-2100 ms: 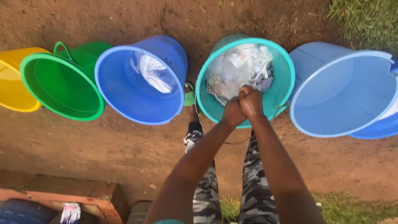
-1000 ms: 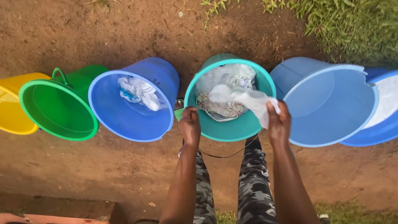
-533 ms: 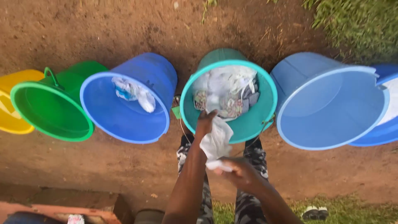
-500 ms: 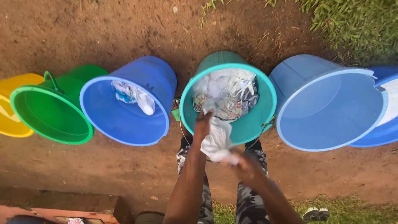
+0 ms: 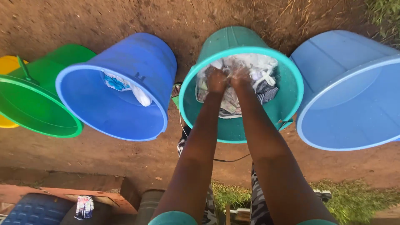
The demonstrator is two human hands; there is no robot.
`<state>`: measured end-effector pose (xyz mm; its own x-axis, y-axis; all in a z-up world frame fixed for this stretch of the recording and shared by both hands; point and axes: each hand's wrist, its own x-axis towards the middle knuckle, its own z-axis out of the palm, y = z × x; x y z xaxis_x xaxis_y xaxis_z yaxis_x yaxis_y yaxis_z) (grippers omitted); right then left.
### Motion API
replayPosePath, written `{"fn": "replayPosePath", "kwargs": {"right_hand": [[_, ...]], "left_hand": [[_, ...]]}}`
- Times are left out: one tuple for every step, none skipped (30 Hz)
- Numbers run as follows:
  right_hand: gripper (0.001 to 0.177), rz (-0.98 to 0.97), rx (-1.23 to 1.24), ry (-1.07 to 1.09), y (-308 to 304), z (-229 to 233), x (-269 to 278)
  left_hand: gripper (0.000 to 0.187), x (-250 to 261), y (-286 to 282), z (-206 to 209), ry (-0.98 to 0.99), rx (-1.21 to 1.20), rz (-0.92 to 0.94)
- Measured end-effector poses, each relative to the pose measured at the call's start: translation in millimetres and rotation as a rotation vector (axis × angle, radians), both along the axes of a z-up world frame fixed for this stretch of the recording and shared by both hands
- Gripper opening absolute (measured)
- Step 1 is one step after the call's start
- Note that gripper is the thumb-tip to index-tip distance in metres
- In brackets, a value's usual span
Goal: Hand washing and rinsing various items of clothing in multiple buckets of water and soap outdoors.
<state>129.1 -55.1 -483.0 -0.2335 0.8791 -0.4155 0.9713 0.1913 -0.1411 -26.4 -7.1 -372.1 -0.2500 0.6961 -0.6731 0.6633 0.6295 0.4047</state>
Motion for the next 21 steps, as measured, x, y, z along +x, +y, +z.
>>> {"fn": "replayPosePath", "kwargs": {"right_hand": [[0.041,0.144,-0.208,-0.091,4,-3,9],[0.033,0.289,-0.41,-0.18,13,-4,15],[0.033,0.286,-0.414,-0.186,1,122,-6],[0.043,-0.358,-0.626,0.388,46,192,-14],[0.057,-0.997,-0.791,0.98,128,248,-16],[0.057,-0.963,-0.771,0.99,138,289,-9],[0.057,-1.029,-1.031,1.077,148,328,-2],[0.057,-1.107,-1.316,1.142,138,371,11],[0.057,-1.092,-1.316,1.141,139,364,7],[0.063,-0.939,-0.989,1.045,132,361,2],[0.072,-0.778,-0.672,0.936,125,357,-1],[0.072,-0.778,-0.657,0.941,119,351,-12],[0.063,-0.831,-0.686,1.047,114,344,-23],[0.054,-0.874,-0.726,1.155,109,335,-35],[0.054,-0.864,-0.724,1.16,113,373,-54],[0.04,-0.809,-0.738,0.914,112,412,-72],[0.029,-0.748,-0.744,0.669,111,450,-90],[0.029,-0.752,-0.754,0.663,92,440,-86],[0.026,-0.576,-0.581,0.711,72,431,-82],[0.023,-0.405,-0.404,0.753,50,420,-80],[0.023,-0.414,-0.409,0.751,53,402,-69]], "left_hand": [[0.025,-4,11,16,-0.066,-0.047,0.097],[0.027,-12,28,34,-0.133,-0.089,0.189],[0.027,-15,2,50,-0.14,-0.092,0.186],[0.028,-18,-8,52,-0.043,0.105,0.114],[0.032,-23,-15,57,0.059,0.3,0.043],[0.032,-16,-6,102,0.063,0.334,0.059],[0.034,-10,2,145,-0.446,0.21,0.795],[0.036,1,-11,196,-0.969,0.014,1.503],[0.036,16,-13,222,-0.975,0.028,1.507],[0.039,30,-22,252,-1.043,-0.046,1.461],[0.041,45,-31,282,-1.109,-0.12,1.413],[0.041,43,-31,286,-1.118,-0.116,1.4],[0.039,41,-30,290,-1.066,-0.151,1.366],[0.039,40,-29,292,-1.007,-0.178,1.344],[0.039,28,-18,287,-1.01,-0.166,1.343],[0.041,17,-10,283,-0.868,-0.209,1.268],[0.045,6,-2,276,-0.726,-0.251,1.19],[0.045,7,-8,278,-0.722,-0.261,1.195],[0.043,8,-13,279,-0.728,-0.236,1.212],[0.042,8,-20,278,-0.734,-0.212,1.221],[0.042,8,-27,278,-0.73,-0.223,1.219]]}}
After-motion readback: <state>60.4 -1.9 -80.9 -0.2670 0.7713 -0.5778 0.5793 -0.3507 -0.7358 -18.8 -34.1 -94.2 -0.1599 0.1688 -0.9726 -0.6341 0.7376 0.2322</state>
